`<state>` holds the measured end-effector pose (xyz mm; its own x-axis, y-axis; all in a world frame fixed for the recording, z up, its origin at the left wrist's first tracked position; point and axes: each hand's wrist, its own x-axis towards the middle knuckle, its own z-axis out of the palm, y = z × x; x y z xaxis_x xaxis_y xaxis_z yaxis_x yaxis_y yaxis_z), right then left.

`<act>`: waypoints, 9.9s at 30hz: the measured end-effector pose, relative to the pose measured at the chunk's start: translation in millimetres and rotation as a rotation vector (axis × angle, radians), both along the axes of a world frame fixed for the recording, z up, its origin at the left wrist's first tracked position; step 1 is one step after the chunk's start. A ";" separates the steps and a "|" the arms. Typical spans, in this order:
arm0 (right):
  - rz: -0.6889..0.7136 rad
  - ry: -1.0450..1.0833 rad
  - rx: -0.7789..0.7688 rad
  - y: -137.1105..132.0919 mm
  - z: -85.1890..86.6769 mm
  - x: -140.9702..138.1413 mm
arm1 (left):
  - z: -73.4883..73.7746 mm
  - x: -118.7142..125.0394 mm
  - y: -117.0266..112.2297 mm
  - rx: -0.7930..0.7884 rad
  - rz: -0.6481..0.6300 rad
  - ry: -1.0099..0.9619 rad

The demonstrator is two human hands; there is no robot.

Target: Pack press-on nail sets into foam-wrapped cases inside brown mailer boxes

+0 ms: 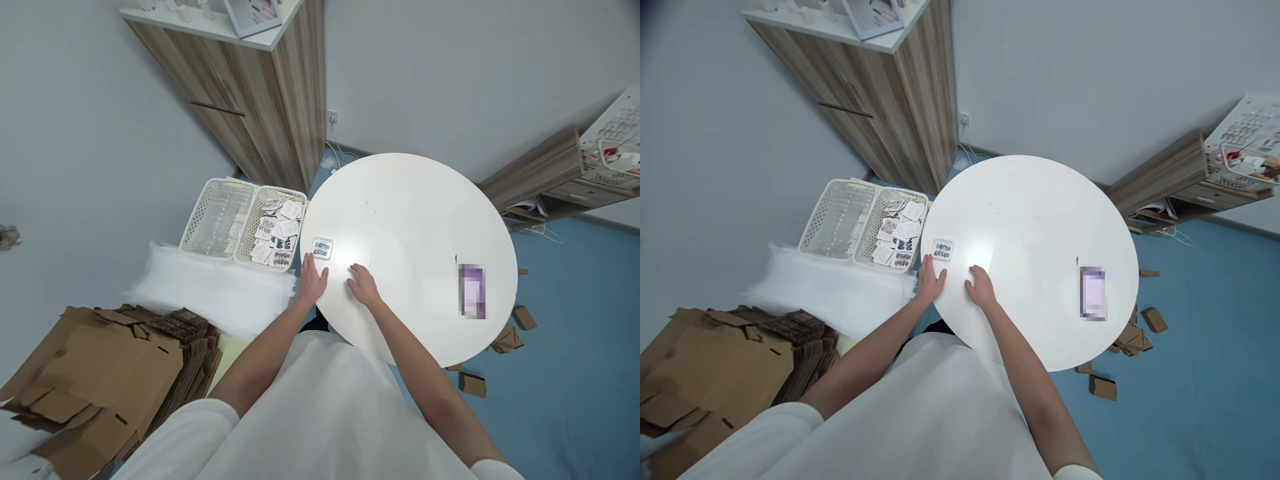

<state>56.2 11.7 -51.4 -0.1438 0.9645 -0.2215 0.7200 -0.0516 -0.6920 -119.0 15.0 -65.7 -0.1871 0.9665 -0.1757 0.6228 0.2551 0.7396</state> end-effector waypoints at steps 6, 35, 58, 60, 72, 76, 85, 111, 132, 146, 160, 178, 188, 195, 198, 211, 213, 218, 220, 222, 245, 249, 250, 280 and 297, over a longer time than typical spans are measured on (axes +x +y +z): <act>-0.168 0.425 -0.249 28.4 -5.2 -50.9 | -12.8 -22.1 22.7 -0.082 0.041 -0.207; -0.445 0.432 -0.139 -103.7 3.0 111.4 | 4.4 115.3 -77.3 -0.105 -0.381 -0.282; 0.216 -0.382 0.231 -149.5 -29.8 138.3 | -3.1 132.2 -128.9 0.020 -0.615 0.293; 0.244 -0.444 0.260 -145.1 -31.0 136.9 | -0.5 131.7 -130.9 0.039 -0.639 0.338; 0.238 -0.261 0.250 -147.4 -9.6 157.0 | 8.5 127.5 -121.9 0.085 -0.715 0.345; 0.203 -0.214 0.175 -148.9 -11.3 171.4 | 12.0 124.2 -111.3 -0.047 -0.638 0.232; -0.140 -0.245 -0.068 -118.0 -13.4 163.3 | 7.4 126.3 -76.4 -0.185 -0.351 0.160; 0.322 -0.168 0.191 -104.5 -8.3 158.2 | 20.4 141.1 -75.2 0.086 -0.847 0.152; -0.008 0.041 -0.120 -72.5 7.2 161.6 | 22.4 137.4 -44.9 -0.217 -0.765 0.065; -0.159 -0.044 -0.179 -69.9 -10.7 165.0 | 10.8 130.4 -38.0 -0.376 -0.544 0.257; 0.261 -0.317 0.245 -100.6 -6.6 154.0 | 22.7 140.7 -69.1 0.231 -0.940 0.491; 0.329 -0.393 0.197 -96.7 -9.4 156.9 | 16.0 145.8 -70.6 0.205 -0.990 0.544; 0.333 -0.263 0.093 -99.5 -2.8 164.1 | 24.7 141.6 -75.0 0.176 -1.012 0.452; 0.245 -0.254 0.139 -113.1 -5.4 162.7 | 21.3 143.4 -82.2 0.234 -0.990 0.510; -0.076 -0.174 0.122 -123.5 -15.8 161.5 | 17.6 145.2 -84.2 0.237 -0.977 0.529; -0.585 0.425 -0.372 -97.3 -0.3 171.7 | 10.3 149.5 -85.7 0.200 -0.943 0.563; -0.561 0.434 -0.369 -96.6 2.7 173.8 | 9.6 150.2 -86.3 0.188 -0.932 0.560; -0.576 0.445 -0.350 -89.9 1.2 165.7 | 9.7 154.1 -83.2 0.178 -0.906 0.541; -0.560 0.455 -0.348 -85.0 1.3 158.4 | 9.5 155.8 -82.7 0.168 -0.877 0.537; -0.521 0.468 -0.352 -80.9 2.3 151.2 | 9.0 156.4 -84.1 0.152 -0.854 0.533; 0.196 -0.193 -0.034 -85.8 -3.8 154.5 | 19.3 148.1 -99.7 0.202 -1.010 0.477; 0.167 -0.258 -0.042 -89.3 -3.7 146.6 | 4.9 139.1 -112.0 0.015 -0.511 0.436; 0.163 -0.255 -0.045 -88.5 -3.4 145.3 | 0.1 137.7 -114.5 -0.078 -0.334 0.424; -0.061 0.221 -0.193 -84.7 -9.4 143.5 | 12.2 187.0 -93.2 -0.212 -0.355 -0.065; -0.124 0.010 0.138 -98.1 -27.8 132.7 | 6.7 164.7 -82.8 0.141 -0.696 0.220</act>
